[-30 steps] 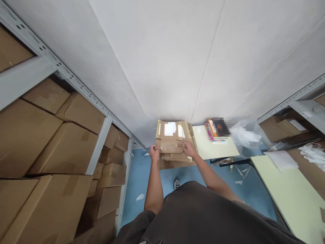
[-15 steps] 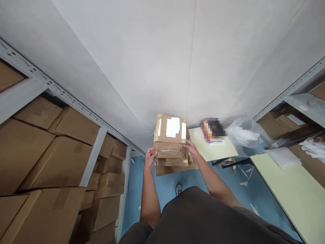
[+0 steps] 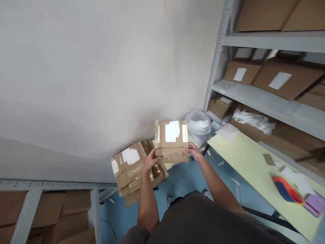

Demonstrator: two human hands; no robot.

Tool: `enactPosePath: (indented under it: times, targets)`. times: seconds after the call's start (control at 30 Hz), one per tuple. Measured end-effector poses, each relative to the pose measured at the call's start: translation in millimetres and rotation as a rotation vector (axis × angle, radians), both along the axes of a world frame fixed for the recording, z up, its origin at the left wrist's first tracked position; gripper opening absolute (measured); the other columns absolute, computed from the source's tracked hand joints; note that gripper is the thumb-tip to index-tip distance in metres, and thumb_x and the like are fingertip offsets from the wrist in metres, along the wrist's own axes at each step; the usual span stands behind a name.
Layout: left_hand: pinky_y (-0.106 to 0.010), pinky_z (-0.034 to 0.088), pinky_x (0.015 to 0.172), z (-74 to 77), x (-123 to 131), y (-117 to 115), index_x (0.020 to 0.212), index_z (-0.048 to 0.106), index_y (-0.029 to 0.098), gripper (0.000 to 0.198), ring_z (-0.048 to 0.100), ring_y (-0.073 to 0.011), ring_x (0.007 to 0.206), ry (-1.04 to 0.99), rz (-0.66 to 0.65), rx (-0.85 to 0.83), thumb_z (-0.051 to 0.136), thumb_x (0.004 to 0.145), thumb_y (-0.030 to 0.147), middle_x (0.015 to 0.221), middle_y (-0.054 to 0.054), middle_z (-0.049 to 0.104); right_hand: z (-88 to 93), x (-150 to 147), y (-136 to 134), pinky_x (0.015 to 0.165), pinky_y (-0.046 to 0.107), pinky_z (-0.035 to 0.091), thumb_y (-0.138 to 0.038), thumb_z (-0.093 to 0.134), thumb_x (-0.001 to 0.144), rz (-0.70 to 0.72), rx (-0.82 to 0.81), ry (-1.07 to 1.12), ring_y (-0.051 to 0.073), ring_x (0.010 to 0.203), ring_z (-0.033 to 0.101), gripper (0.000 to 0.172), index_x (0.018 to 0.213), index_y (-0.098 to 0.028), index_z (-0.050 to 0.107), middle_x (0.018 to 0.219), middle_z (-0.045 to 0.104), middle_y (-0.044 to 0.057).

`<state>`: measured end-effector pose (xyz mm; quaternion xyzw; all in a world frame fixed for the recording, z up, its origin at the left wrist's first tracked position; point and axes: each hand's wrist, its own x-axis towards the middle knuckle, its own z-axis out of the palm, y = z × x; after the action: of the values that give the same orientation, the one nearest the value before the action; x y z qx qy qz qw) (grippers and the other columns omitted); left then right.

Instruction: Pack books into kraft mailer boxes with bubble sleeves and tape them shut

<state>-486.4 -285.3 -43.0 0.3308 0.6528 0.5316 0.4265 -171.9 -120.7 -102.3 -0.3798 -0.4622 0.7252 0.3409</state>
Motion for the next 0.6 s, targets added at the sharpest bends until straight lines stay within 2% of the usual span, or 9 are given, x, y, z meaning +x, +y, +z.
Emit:
enactPosePath:
  times: [0.07, 0.17, 0.23, 0.37, 0.47, 0.6]
  targets:
    - [-0.039, 0.059, 0.098, 0.8, 45.2, 48.8, 0.134, 0.072, 0.022, 0.073, 0.072, -0.0299, 0.114, 0.007, -0.044, -0.027, 0.091, 0.067, 0.046, 0.119, -0.011, 0.078, -0.4, 58.6, 14.4, 0.079, 0.034, 0.056, -0.047, 0.086, 0.068, -0.069, -0.015, 0.013, 0.027, 0.098, 0.073, 0.054, 0.113, -0.027, 0.065, 0.111, 0.079, 0.007]
    - [-0.039, 0.059, 0.095, -3.6, 118.2, 114.5, 0.140, 0.066, 0.022, 0.073, 0.073, -0.0276, 0.108, -0.007, -0.189, -0.029, 0.082, 0.078, 0.057, 0.116, -0.011, 0.078, -0.6, 145.0, 27.6, 0.084, 0.037, 0.057, -0.048, 0.084, 0.070, -0.183, -0.019, 0.005, 0.028, 0.102, 0.073, 0.054, 0.116, -0.027, 0.066, 0.113, 0.079, 0.007]
    - [-0.038, 0.059, 0.092, -9.9, 166.7, 152.2, 0.140, 0.064, 0.024, 0.071, 0.073, -0.0260, 0.104, -0.016, -0.303, -0.022, 0.079, 0.080, 0.056, 0.113, -0.010, 0.078, 0.3, 200.0, 31.1, 0.087, 0.039, 0.058, -0.048, 0.083, 0.071, -0.271, -0.007, -0.023, 0.028, 0.104, 0.073, 0.056, 0.119, -0.026, 0.066, 0.113, 0.079, 0.007]
    - [-0.038, 0.059, 0.094, -29.6, 255.9, 216.6, 0.125, 0.070, 0.025, 0.052, 0.075, -0.0255, 0.105, -0.044, -0.486, 0.011, 0.079, 0.080, 0.047, 0.111, -0.009, 0.079, 1.7, 295.5, 26.2, 0.089, 0.039, 0.058, -0.039, 0.083, 0.067, -0.423, -0.044, -0.064, 0.027, 0.103, 0.073, 0.067, 0.131, -0.028, 0.065, 0.111, 0.077, 0.004]
    - [-0.040, 0.058, 0.099, -48.2, 311.9, 256.5, 0.117, 0.073, 0.025, 0.042, 0.075, -0.0260, 0.109, -0.088, -0.588, 0.015, 0.080, 0.079, 0.041, 0.111, -0.009, 0.080, -2.4, 344.7, 15.9, 0.087, 0.040, 0.059, -0.034, 0.082, 0.067, -0.499, -0.100, -0.082, 0.027, 0.102, 0.073, 0.069, 0.134, -0.031, 0.066, 0.109, 0.076, 0.004]
    - [-0.041, 0.059, 0.100, -71.1, 365.4, 299.9, 0.119, 0.073, 0.025, 0.045, 0.076, -0.0246, 0.106, -0.095, -0.679, -0.076, 0.078, 0.075, 0.034, 0.107, -0.007, 0.081, -16.5, 375.8, 6.4, 0.086, 0.044, 0.060, -0.034, 0.081, 0.067, -0.654, -0.142, -0.123, 0.028, 0.099, 0.074, 0.068, 0.133, -0.030, 0.067, 0.100, 0.075, 0.003]
